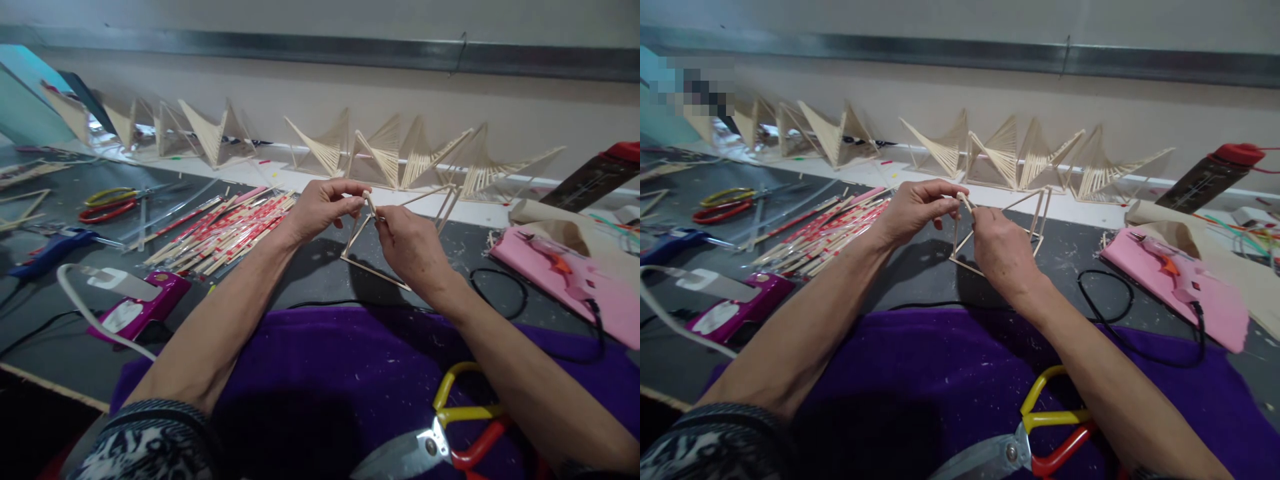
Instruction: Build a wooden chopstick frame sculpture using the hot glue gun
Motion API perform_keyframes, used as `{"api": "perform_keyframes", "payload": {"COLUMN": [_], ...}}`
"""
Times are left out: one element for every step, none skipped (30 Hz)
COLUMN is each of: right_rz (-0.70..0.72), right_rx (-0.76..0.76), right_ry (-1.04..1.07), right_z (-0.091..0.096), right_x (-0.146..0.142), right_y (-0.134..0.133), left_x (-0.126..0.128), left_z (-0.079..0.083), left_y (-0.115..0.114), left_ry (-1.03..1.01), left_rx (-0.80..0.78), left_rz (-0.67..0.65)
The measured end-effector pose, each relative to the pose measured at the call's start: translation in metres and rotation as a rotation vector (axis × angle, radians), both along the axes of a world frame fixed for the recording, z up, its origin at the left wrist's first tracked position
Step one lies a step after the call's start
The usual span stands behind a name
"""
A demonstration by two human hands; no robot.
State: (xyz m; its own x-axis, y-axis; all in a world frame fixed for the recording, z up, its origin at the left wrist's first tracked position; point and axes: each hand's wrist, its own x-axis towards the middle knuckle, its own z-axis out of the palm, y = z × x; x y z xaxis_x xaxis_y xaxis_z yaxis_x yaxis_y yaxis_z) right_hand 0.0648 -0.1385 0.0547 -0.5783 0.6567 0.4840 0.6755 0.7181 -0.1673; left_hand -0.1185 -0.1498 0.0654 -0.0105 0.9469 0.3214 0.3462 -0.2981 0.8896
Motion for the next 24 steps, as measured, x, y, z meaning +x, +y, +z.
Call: {"api": "perform_keyframes", "payload": {"right_rz": [-0.001,-0.002,0.000,0.002,0.003,0.001,-0.002,-0.005,-0.008,-0.009,-0.008,-0.006,-0.003,-0.003,-0.002,0.000,0.002,0.003,0.004,0.003,0.000,-0.005,-0.010,-0.014], "right_rx": [0.003,0.006,0.007,0.008,0.009,0.009,0.008,0.006,0.004,0.002,-0.001,-0.004,-0.006,-0.006,-0.004,0.000,0.005,0.008,0.009,0.008,0.006,0.003,0.001,0.000], "right_ry": [0.001,0.001,0.002,0.002,0.002,0.000,-0.002,-0.005,-0.007,-0.010,-0.012,-0.013,-0.013,-0.012,-0.012,-0.010,-0.007,-0.006,-0.006,-0.008,-0.013,-0.018,-0.023,-0.027], "right_z": [-0.0001,-0.0002,-0.0004,-0.0006,-0.0007,-0.0006,-0.0004,-0.0002,0.0002,0.0006,0.0010,0.0012,0.0013,0.0012,0.0010,0.0008,0.0005,0.0003,0.0002,0.0003,0.0004,0.0005,0.0007,0.0008], "right_x": [0.0000,-0.0001,0.0000,0.0000,0.0000,0.0000,-0.0001,-0.0002,-0.0003,-0.0004,-0.0005,-0.0006,-0.0006,-0.0006,-0.0006,-0.0005,-0.0005,-0.0005,-0.0005,-0.0006,-0.0007,-0.0009,-0.0010,-0.0012], "right_y": [-0.0001,-0.0002,-0.0002,-0.0002,-0.0003,-0.0004,-0.0006,-0.0008,-0.0010,-0.0012,-0.0014,-0.0014,-0.0014,-0.0013,-0.0011,-0.0009,-0.0008,-0.0006,-0.0006,-0.0006,-0.0006,-0.0007,-0.0008,-0.0009], "left_x": [-0.0005,-0.0008,-0.0009,-0.0008,-0.0005,-0.0003,0.0000,0.0001,0.0003,0.0003,0.0003,0.0003,0.0003,0.0003,0.0004,0.0005,0.0006,0.0007,0.0007,0.0007,0.0006,0.0005,0.0003,0.0001], "left_z": [0.0000,0.0001,0.0002,0.0002,0.0002,0.0001,-0.0001,-0.0002,-0.0004,-0.0005,-0.0005,-0.0004,-0.0002,-0.0001,0.0001,0.0003,0.0004,0.0004,0.0004,0.0003,0.0001,-0.0001,-0.0003,-0.0006], "left_y": [0.0002,0.0003,0.0005,0.0006,0.0007,0.0007,0.0008,0.0009,0.0009,0.0009,0.0009,0.0009,0.0008,0.0007,0.0006,0.0005,0.0005,0.0005,0.0006,0.0007,0.0008,0.0010,0.0011,0.0012], "left_ry": [-0.005,-0.007,-0.006,-0.003,-0.001,0.001,0.002,0.003,0.003,0.004,0.007,0.012,0.018,0.024,0.028,0.030,0.030,0.029,0.028,0.029,0.030,0.033,0.035,0.036], "left_rx": [-0.002,-0.001,0.002,0.006,0.009,0.012,0.016,0.019,0.022,0.024,0.024,0.023,0.022,0.021,0.023,0.025,0.029,0.033,0.035,0.037,0.037,0.037,0.038,0.041], "left_rz": [-0.002,-0.001,0.002,0.006,0.009,0.011,0.012,0.012,0.011,0.009,0.008,0.006,0.007,0.007,0.008,0.008,0.008,0.007,0.005,0.004,0.005,0.006,0.006,0.006]}}
